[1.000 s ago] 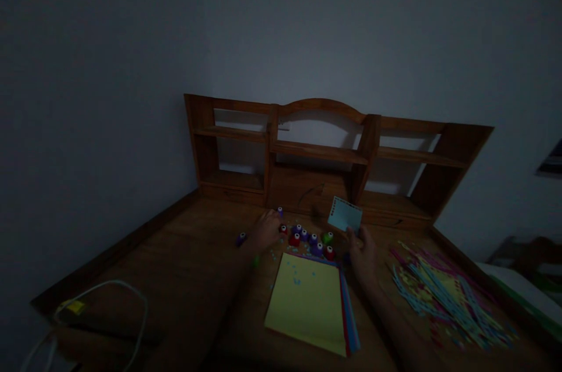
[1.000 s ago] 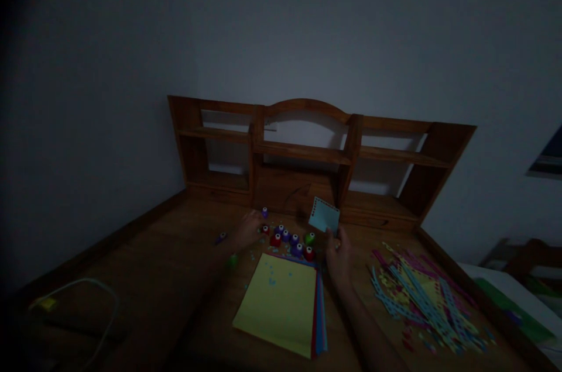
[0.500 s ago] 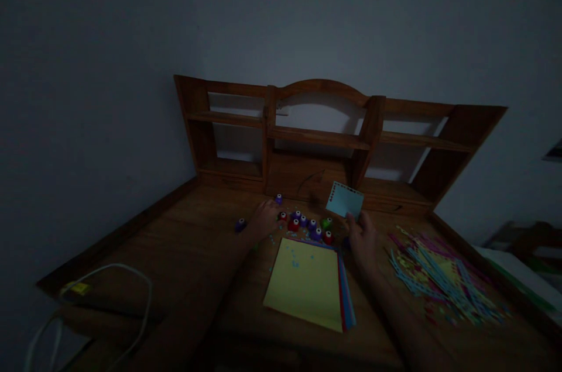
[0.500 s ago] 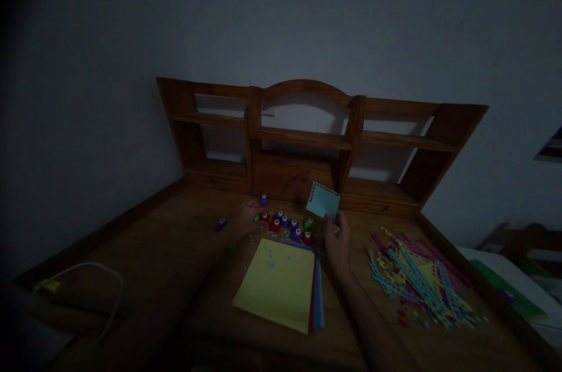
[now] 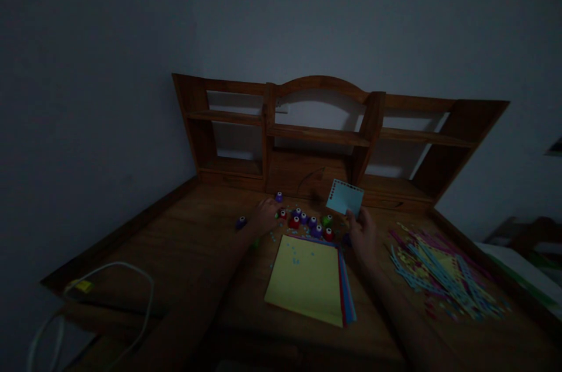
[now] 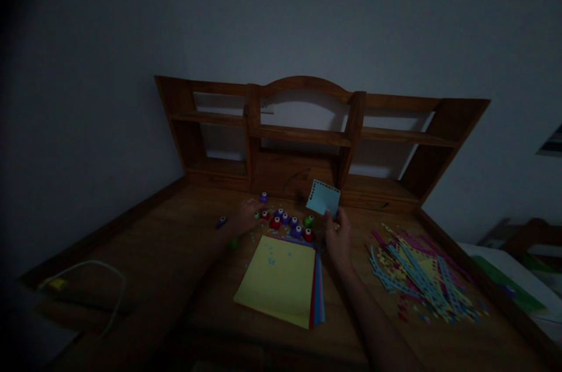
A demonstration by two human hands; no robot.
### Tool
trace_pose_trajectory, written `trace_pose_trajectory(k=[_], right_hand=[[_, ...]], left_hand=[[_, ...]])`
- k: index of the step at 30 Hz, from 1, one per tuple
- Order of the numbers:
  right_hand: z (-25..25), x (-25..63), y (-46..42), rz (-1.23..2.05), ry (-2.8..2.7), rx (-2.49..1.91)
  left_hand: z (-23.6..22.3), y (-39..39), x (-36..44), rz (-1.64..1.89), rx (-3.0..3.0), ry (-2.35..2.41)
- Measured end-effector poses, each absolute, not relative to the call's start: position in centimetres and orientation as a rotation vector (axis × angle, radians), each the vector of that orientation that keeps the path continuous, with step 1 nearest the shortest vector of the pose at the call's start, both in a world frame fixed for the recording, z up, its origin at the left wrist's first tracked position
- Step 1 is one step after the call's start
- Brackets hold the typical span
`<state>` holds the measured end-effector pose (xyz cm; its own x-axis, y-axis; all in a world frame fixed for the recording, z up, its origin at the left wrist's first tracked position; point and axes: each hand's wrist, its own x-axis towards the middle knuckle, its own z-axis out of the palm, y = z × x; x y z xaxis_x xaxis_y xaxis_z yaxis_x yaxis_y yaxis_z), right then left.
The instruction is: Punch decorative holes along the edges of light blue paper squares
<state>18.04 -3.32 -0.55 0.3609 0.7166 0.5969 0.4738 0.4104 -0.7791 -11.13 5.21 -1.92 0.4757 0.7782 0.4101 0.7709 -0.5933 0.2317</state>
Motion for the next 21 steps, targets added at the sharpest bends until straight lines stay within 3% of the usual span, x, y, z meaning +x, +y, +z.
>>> trace_pose_trajectory(k=[21], right_hand=[[-0.71, 18.20, -3.04, 0.226, -1.271, -1.215]], left_hand=[[-1.88, 5.51, -11.42, 0.688, 2.739, 1.266]])
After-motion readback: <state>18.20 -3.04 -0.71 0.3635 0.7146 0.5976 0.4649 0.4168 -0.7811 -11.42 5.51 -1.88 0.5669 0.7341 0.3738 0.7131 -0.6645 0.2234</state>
